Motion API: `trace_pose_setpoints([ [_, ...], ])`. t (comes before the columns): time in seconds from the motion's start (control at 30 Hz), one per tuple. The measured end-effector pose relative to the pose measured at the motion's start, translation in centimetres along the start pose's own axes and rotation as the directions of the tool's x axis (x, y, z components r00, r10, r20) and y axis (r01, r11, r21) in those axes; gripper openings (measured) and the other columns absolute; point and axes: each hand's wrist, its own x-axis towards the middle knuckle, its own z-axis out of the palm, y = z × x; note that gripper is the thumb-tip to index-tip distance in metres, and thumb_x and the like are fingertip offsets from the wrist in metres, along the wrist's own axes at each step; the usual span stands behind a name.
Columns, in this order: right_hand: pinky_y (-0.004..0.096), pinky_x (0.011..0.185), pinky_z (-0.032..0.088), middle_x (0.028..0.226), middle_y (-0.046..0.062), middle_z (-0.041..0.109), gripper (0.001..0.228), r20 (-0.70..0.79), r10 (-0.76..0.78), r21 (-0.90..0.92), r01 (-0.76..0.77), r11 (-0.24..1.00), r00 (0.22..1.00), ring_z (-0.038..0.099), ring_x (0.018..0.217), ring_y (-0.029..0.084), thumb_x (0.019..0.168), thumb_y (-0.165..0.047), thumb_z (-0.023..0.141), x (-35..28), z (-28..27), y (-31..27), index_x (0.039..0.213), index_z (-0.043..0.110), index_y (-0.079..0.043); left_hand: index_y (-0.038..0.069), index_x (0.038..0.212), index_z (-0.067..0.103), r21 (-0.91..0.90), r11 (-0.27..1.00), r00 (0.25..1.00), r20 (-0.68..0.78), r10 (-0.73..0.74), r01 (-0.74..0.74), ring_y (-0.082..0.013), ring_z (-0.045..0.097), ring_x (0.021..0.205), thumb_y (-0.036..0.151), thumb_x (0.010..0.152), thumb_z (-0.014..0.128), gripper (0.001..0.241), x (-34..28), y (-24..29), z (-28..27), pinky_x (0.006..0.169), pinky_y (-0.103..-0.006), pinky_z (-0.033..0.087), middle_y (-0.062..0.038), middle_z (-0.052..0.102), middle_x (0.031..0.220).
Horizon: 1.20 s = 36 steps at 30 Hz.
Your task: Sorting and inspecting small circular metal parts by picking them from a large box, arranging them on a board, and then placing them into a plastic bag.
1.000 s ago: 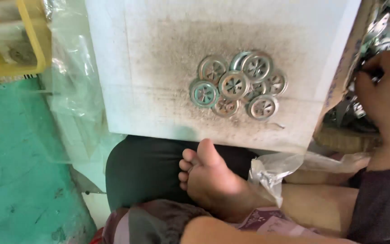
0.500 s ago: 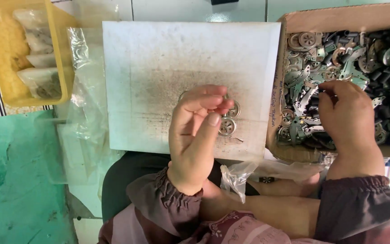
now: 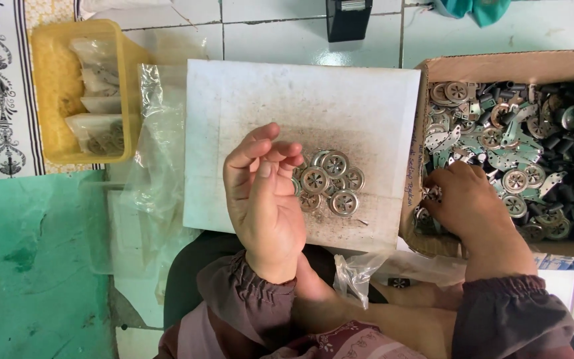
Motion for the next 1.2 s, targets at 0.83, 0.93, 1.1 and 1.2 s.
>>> trace_pose_setpoints([
  [0.83, 0.045, 0.088, 0.059, 0.121, 0.009, 0.072, 0.043, 0.052, 0.117, 0.118, -0.122, 0.986, 0.992, 0.071, 0.105, 0.033, 0.081, -0.022, 0.076, 0.0, -1.7, -1.4, 0.123, 0.07, -0.014, 0.008, 0.127, 0.058, -0.042, 0.998, 0.994, -0.104, 0.046, -0.05, -0.0185, 0.063, 0.112, 0.007, 0.107, 0.055, 0.02, 0.6, 0.2, -0.2, 0.099, -0.0341, 0.047, -0.012, 0.055, 0.142],
  [0.93, 0.045, 0.086, 0.059, 0.116, 0.009, 0.074, 0.034, 0.087, 0.135, 0.121, -0.145, 0.982, 0.987, 0.072, 0.1, 0.033, 0.083, -0.023, 0.076, 0.3, -1.3, -0.6, 0.115, 0.073, -0.012, 0.008, 0.126, 0.058, -0.042, 0.997, 0.991, -0.115, 0.062, -0.067, -0.019, 0.063, 0.112, 0.007, 0.107, 0.054, 0.02, 0.7, 0.4, -0.2, 0.099, -0.0342, 0.046, -0.012, 0.055, 0.141],
  [1.1, 0.042, 0.087, 0.057, 0.115, 0.007, 0.074, 0.022, -0.038, 0.09, 0.172, -0.082, 0.982, 0.995, 0.07, 0.102, 0.031, 0.084, -0.017, 0.073, -0.6, -1.9, -0.4, 0.104, 0.076, -0.008, 0.009, 0.127, 0.058, -0.029, 0.995, 0.989, -0.119, 0.089, -0.093, -0.0187, 0.062, 0.112, 0.008, 0.108, 0.054, 0.019, 0.9, 0.7, -0.4, 0.099, -0.0347, 0.047, -0.011, 0.056, 0.14],
  [1.2, 0.041, 0.073, 0.054, 0.096, 0.013, 0.074, 0.014, -0.207, 0.099, 0.29, -0.036, 0.956, 0.973, 0.067, 0.078, 0.029, 0.09, -0.004, 0.074, -2.2, -4.6, -1.8, 0.103, 0.076, 0.0, 0.009, 0.127, 0.059, -0.025, 0.994, 0.987, -0.12, 0.103, -0.107, -0.0187, 0.062, 0.113, 0.009, 0.108, 0.055, 0.02, 0.9, 0.8, -0.6, 0.1, -0.0344, 0.046, -0.011, 0.056, 0.141],
])
